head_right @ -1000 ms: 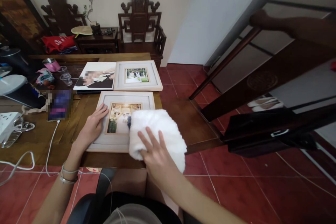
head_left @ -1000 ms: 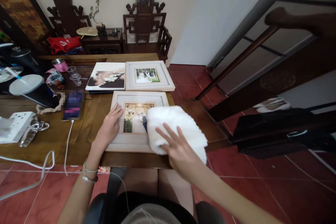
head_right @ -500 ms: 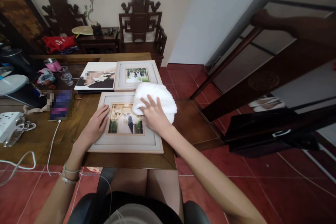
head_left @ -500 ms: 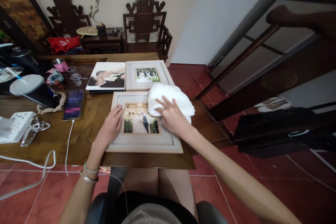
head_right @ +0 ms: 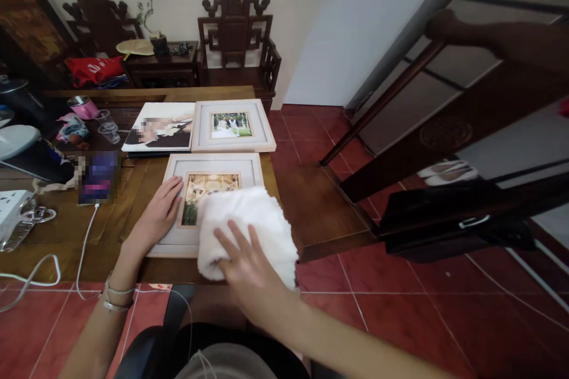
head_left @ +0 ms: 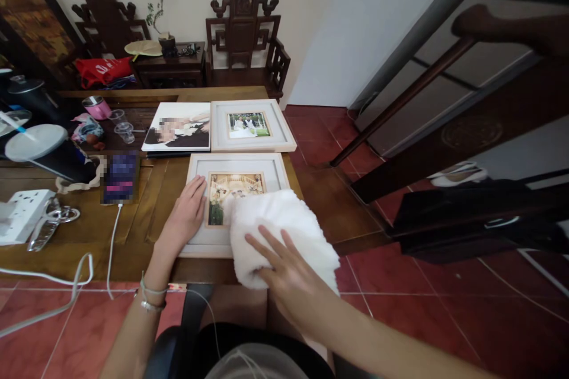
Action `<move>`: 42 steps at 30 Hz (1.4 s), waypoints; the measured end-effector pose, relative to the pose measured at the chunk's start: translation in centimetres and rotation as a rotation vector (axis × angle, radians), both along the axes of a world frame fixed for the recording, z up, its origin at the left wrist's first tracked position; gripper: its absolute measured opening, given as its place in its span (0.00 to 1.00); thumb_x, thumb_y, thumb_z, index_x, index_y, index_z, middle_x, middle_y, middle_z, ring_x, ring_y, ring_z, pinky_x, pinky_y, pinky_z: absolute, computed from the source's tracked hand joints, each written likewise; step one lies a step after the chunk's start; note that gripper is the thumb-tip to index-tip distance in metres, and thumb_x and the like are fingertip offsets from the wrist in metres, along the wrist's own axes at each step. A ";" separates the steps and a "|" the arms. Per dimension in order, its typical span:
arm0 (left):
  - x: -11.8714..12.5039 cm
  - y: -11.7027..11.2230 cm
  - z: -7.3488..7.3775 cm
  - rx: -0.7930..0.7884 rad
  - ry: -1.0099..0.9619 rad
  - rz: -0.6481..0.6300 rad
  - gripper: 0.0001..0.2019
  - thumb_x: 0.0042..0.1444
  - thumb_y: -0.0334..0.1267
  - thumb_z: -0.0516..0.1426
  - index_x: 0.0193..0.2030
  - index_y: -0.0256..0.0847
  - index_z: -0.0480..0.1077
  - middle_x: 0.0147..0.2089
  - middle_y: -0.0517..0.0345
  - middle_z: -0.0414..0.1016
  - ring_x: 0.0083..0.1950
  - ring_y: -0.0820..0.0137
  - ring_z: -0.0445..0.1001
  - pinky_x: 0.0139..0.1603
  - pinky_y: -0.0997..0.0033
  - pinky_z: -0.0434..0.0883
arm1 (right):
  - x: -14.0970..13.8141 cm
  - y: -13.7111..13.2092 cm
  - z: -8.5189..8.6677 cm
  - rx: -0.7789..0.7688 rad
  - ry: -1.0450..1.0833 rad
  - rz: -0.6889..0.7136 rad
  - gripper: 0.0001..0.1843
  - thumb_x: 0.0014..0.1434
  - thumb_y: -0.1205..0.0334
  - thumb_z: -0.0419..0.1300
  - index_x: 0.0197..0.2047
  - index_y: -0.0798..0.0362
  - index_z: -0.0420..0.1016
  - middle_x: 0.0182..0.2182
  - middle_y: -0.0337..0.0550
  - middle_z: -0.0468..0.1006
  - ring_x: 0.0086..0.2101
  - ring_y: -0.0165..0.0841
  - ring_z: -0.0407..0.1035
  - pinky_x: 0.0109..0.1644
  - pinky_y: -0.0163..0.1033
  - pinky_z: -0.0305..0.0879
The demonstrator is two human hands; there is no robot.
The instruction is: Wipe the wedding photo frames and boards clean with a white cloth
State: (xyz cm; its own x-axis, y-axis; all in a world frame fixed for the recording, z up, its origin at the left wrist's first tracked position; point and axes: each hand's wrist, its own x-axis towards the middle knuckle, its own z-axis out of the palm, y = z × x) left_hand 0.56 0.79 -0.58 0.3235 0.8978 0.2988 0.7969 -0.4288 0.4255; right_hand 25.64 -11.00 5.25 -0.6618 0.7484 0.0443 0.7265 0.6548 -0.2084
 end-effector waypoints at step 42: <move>0.3 0.2 0.2 0.008 -0.076 0.044 0.19 0.64 0.36 0.47 0.59 0.34 0.66 0.64 0.42 0.65 0.68 0.59 0.59 0.66 0.47 0.59 | 1.4 1.6 3.4 -0.177 -0.120 -0.113 0.23 0.50 0.78 0.50 0.42 0.52 0.80 0.58 0.52 0.70 0.59 0.53 0.59 0.57 0.65 0.60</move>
State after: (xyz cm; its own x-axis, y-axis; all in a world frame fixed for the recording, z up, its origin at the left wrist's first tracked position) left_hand 0.90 0.97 -0.41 0.2603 0.9079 0.3284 0.7806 -0.3981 0.4818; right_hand 27.08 -9.38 8.61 -0.5661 0.8071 -0.1678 0.8194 0.5289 -0.2208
